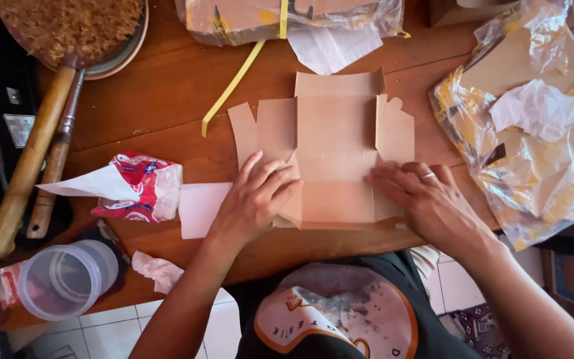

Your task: The person folds flat cardboard pieces into small rectangular boxes by hand. They fold the side flaps, tuck tabs into slots, and press the edges to form the box shape. The process is repeated for multiple boxes on a wooden table.

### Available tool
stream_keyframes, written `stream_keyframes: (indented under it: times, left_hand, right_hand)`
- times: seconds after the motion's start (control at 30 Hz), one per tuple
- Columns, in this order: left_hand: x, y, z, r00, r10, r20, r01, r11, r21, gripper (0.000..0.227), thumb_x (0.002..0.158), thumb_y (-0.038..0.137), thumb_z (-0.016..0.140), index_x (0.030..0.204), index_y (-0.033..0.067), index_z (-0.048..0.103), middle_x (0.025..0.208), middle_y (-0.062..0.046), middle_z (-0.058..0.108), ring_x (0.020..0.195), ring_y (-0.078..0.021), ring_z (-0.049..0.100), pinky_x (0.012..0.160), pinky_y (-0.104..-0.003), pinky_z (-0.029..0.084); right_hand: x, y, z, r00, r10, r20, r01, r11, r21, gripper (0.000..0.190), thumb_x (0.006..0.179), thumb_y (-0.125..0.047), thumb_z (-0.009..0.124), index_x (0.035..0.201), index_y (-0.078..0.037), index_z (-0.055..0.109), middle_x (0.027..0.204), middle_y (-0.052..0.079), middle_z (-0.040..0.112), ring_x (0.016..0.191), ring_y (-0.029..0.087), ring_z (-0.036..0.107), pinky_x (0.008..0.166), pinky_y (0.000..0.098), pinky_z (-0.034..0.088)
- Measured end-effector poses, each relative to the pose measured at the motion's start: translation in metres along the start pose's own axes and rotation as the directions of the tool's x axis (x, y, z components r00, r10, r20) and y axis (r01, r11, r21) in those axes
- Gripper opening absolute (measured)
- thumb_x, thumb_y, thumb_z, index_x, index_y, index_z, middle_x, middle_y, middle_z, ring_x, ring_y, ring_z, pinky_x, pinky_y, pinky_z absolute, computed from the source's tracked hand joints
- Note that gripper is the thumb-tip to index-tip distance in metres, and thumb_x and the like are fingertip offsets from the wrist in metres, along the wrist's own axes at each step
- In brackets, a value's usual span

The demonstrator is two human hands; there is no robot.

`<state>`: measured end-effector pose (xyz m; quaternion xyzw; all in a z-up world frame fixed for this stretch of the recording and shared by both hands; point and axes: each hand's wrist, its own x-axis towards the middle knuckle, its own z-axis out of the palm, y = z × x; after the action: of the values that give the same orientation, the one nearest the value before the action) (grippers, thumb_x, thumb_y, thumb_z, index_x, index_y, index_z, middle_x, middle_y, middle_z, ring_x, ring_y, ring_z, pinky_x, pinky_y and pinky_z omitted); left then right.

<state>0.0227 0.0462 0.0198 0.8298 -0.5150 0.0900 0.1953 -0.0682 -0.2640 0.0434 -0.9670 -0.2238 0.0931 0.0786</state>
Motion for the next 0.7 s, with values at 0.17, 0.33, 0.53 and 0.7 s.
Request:
stream_keyframes:
  times: [0.17,0.33,0.53,0.7]
  left_hand:
    - [-0.006,-0.001,0.008,0.993,-0.116,-0.008,0.115,0.987,-0.115,0.039,0.081,-0.004,0.057,0.116,0.0095,0.068,0.124,-0.008,0.064,0.109,-0.0281,0.056,0.098,-0.049,0.040]
    - [-0.011,-0.001,0.030,0.960,-0.279,0.016,0.278,0.945,-0.174,0.037,0.073,0.021,0.072,0.110,0.0256,0.072,0.109,0.001,0.062,0.106,-0.0226,0.053,0.097,-0.047,0.035]
    - [0.004,0.000,0.043,0.811,-0.585,0.018,0.571,0.784,-0.245,0.020,0.073,0.039,0.080,0.081,0.0225,0.075,0.078,0.002,0.058,0.088,-0.0177,0.059,0.090,-0.040,0.039]
    - [0.007,-0.003,0.068,0.696,-0.706,-0.128,0.703,0.707,-0.076,0.062,0.069,0.053,0.082,0.105,0.0048,0.067,0.079,-0.011,0.068,0.081,-0.0247,0.068,0.079,-0.039,0.046]
  right_hand:
    - [-0.011,0.010,0.002,0.991,0.082,0.110,-0.101,0.979,0.177,0.070,0.079,-0.022,0.060,0.147,-0.029,0.042,0.149,-0.004,0.043,0.125,0.030,0.042,0.091,0.0494,0.043]
    - [-0.012,0.022,0.035,0.996,0.062,-0.064,-0.051,0.986,0.162,0.069,0.071,-0.045,0.067,0.138,-0.036,0.051,0.140,-0.002,0.047,0.114,0.028,0.046,0.087,0.0440,0.037]
    - [0.011,0.014,0.059,0.876,0.430,-0.218,-0.313,0.851,0.423,0.028,0.081,-0.052,0.070,0.074,-0.026,0.072,0.096,-0.005,0.053,0.094,0.022,0.051,0.078,0.0349,0.035]
    - [0.022,0.021,0.079,0.728,0.614,-0.306,-0.489,0.777,0.396,0.055,0.080,-0.060,0.077,0.060,-0.011,0.064,0.084,0.002,0.060,0.082,0.024,0.059,0.076,0.0357,0.039]
